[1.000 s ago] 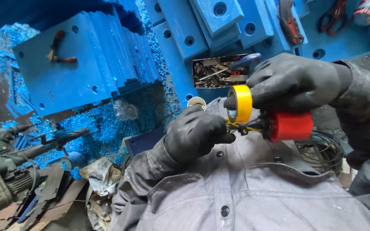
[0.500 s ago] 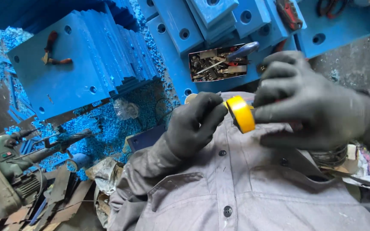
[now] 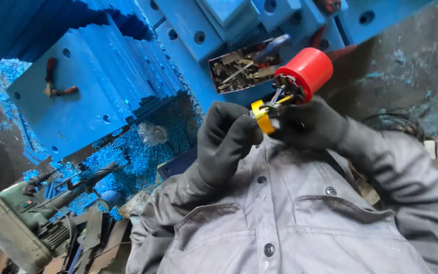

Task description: Wiring and assembling an industrial electrical plug using a screwdriver and electric drill.

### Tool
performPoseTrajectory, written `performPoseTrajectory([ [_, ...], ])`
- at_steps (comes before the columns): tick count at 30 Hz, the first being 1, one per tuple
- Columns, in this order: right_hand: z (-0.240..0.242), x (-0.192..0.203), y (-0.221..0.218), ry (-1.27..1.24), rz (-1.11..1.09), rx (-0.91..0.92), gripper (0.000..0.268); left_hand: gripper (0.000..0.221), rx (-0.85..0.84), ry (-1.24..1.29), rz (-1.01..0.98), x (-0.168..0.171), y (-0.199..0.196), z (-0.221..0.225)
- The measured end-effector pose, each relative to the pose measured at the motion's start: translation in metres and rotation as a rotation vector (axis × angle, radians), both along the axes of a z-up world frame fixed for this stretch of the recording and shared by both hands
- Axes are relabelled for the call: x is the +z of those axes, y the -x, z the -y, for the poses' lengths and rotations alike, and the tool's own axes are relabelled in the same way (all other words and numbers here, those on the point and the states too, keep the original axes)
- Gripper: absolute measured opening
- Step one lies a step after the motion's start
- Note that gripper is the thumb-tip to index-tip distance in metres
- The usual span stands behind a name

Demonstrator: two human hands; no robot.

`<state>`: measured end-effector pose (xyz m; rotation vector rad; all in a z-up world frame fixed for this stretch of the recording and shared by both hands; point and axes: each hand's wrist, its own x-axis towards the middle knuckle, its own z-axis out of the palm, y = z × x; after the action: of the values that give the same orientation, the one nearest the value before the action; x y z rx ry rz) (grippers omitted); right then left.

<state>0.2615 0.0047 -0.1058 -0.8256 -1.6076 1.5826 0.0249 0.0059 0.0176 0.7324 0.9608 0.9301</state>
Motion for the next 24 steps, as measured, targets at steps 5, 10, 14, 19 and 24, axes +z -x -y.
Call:
performPoseTrajectory([
  [5,-0.071,0.009,-0.006,-0.264,0.166,0.086,0.053,0.011,-0.212,-0.018,-0.018,0.018,0.017,-0.010],
  [10,-0.117,0.025,-0.004,-0.707,0.019,0.380,0.033,0.013,-0.425,0.147,0.096,0.031,0.016,-0.012],
  [14,-0.135,0.041,-0.021,-0.721,0.098,0.542,0.053,0.015,-0.413,0.139,0.088,0.025,0.024,-0.013],
  [19,-0.128,0.061,-0.038,-0.609,-0.086,0.561,0.045,0.019,-0.254,0.238,-0.047,0.038,0.010,-0.015],
  [24,-0.127,0.079,-0.052,-0.367,-0.137,0.652,0.048,0.031,-0.351,0.036,-0.204,0.035,0.016,-0.013],
])
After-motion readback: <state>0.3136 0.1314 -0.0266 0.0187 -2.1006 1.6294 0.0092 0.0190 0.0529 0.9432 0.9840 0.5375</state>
